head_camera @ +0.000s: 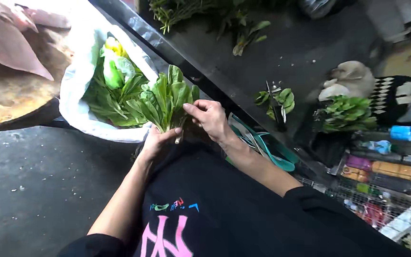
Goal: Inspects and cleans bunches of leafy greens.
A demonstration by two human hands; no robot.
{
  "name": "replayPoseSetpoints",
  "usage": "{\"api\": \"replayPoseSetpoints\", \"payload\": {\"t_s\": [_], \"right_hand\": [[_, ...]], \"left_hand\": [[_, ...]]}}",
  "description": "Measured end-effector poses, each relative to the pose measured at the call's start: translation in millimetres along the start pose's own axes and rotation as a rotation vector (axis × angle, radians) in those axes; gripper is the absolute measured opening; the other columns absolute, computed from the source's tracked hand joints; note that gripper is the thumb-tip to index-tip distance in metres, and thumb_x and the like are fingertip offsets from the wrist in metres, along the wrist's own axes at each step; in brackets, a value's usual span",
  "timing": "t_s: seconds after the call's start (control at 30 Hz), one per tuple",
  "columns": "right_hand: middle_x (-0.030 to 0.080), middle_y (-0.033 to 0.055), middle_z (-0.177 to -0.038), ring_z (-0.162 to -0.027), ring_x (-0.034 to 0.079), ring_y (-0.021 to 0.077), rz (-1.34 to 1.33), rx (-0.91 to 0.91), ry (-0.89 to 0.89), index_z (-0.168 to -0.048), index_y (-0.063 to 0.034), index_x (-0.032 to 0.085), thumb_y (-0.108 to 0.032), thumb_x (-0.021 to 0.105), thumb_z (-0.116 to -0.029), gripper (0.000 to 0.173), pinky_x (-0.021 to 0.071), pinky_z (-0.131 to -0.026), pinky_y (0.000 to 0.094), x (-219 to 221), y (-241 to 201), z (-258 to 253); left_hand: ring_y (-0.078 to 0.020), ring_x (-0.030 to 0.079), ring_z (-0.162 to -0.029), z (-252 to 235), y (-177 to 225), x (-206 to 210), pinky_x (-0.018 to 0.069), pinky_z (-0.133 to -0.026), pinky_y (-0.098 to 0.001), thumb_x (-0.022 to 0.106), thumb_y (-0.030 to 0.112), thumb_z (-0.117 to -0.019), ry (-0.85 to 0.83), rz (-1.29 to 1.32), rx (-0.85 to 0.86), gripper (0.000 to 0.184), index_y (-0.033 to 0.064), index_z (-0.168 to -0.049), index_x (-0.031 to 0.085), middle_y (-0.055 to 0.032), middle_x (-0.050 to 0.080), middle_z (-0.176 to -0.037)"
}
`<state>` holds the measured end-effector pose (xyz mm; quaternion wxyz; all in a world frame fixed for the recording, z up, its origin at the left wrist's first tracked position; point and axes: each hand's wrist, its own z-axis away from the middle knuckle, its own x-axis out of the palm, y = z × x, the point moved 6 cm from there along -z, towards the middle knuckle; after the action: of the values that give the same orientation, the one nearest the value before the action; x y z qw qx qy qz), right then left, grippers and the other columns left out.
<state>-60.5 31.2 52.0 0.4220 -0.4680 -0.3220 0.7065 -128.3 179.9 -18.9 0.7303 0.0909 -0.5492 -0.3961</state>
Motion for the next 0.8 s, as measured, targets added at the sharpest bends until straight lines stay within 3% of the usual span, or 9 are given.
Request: {"api": "replayPoseSetpoints", "payload": {"t_s": [0.1,0.2,0.37,0.47,0.53,0.63,0.8], "right_hand": [[0.066,-0.003,-0.067,-0.052,0.054,0.0051,0.063,-0.057,0.05,-0.085,-0.0094,0.075,-0.033,0.071,-0.0975,0.027,0.0461,-0.049,0.0241,-18,-6,1],[0.065,-0.0006,-0.067,-0.051,0.054,0.0061,-0.062,-0.075,0.035,-0.088,-0.0065,0.072,-0.028,0.069,-0.0989,0.024,0.0447,-0.047,0.0222,-23,-11,2],[0.068,0.0058,-0.082,-0.063,0.06,0.0098,-0.374,-0.074,-0.052,-0.104,-0.0027,0.067,-0.019,0.062,-0.1023,0.017,0.0518,-0.055,0.0231,-18,-7,5],[0.068,0.0043,-0.084,-0.064,0.061,0.009,-0.478,-0.148,0.008,-0.104,-0.0048,0.065,-0.017,0.059,-0.1037,0.013,0.0532,-0.056,0.0233,-22,-10,4],[0.068,0.0038,-0.085,-0.065,0.063,0.0094,-0.502,-0.232,0.028,-0.106,-0.0046,0.064,-0.016,0.056,-0.1051,0.014,0.0549,-0.058,0.0249,-27,-26,-2],[0.069,0.0033,-0.086,-0.068,0.066,0.0102,-0.473,-0.357,-0.02,-0.107,-0.004,0.063,-0.013,0.055,-0.1047,0.012,0.0576,-0.059,0.0263,-23,-69,-15],[0.071,0.0077,-0.089,-0.072,0.069,0.0147,-0.369,-0.512,-0.17,-0.106,0.0027,0.064,-0.009,0.056,-0.1035,0.014,0.0596,-0.058,0.0299,24,-135,-41]], "left_hand": [[-0.0152,0.072,-0.084,-7,2,4,0.0617,-0.076,-0.0344,0.083,0.015,-0.0813,-0.006,0.086,0.017,0.042,0.0112,-0.118,0.062,-0.0068,0.073,-0.097],[-0.0197,0.073,-0.089,-12,-1,3,0.0624,-0.081,-0.0392,0.086,0.019,-0.0794,0.015,0.115,0.005,0.048,0.0082,-0.119,0.062,-0.0104,0.074,-0.101],[-0.0221,0.073,-0.093,-21,-3,4,0.0611,-0.086,-0.0415,0.087,0.014,-0.0769,-0.032,0.167,0.04,0.053,0.0073,-0.122,0.06,-0.012,0.073,-0.105],[-0.0195,0.073,-0.09,-22,1,6,0.0618,-0.082,-0.0381,0.077,0.004,-0.0801,-0.049,0.002,0.06,0.042,0.0055,-0.119,0.061,-0.01,0.074,-0.102],[-0.0174,0.073,-0.089,-18,2,7,0.0618,-0.081,-0.0367,0.071,-0.003,-0.0817,-0.054,-0.098,0.051,0.038,0.0056,-0.118,0.063,-0.0082,0.074,-0.101],[-0.02,0.072,-0.093,-14,-6,0,0.0617,-0.084,-0.0393,0.068,-0.006,-0.0823,-0.066,-0.085,0.048,0.049,0.0069,-0.128,0.055,-0.0088,0.073,-0.108],[-0.0229,0.072,-0.093,-5,-14,-11,0.062,-0.082,-0.0403,0.064,-0.006,-0.0833,-0.073,-0.11,-0.073,0.057,0.0076,-0.136,0.046,-0.0114,0.071,-0.11]]}}
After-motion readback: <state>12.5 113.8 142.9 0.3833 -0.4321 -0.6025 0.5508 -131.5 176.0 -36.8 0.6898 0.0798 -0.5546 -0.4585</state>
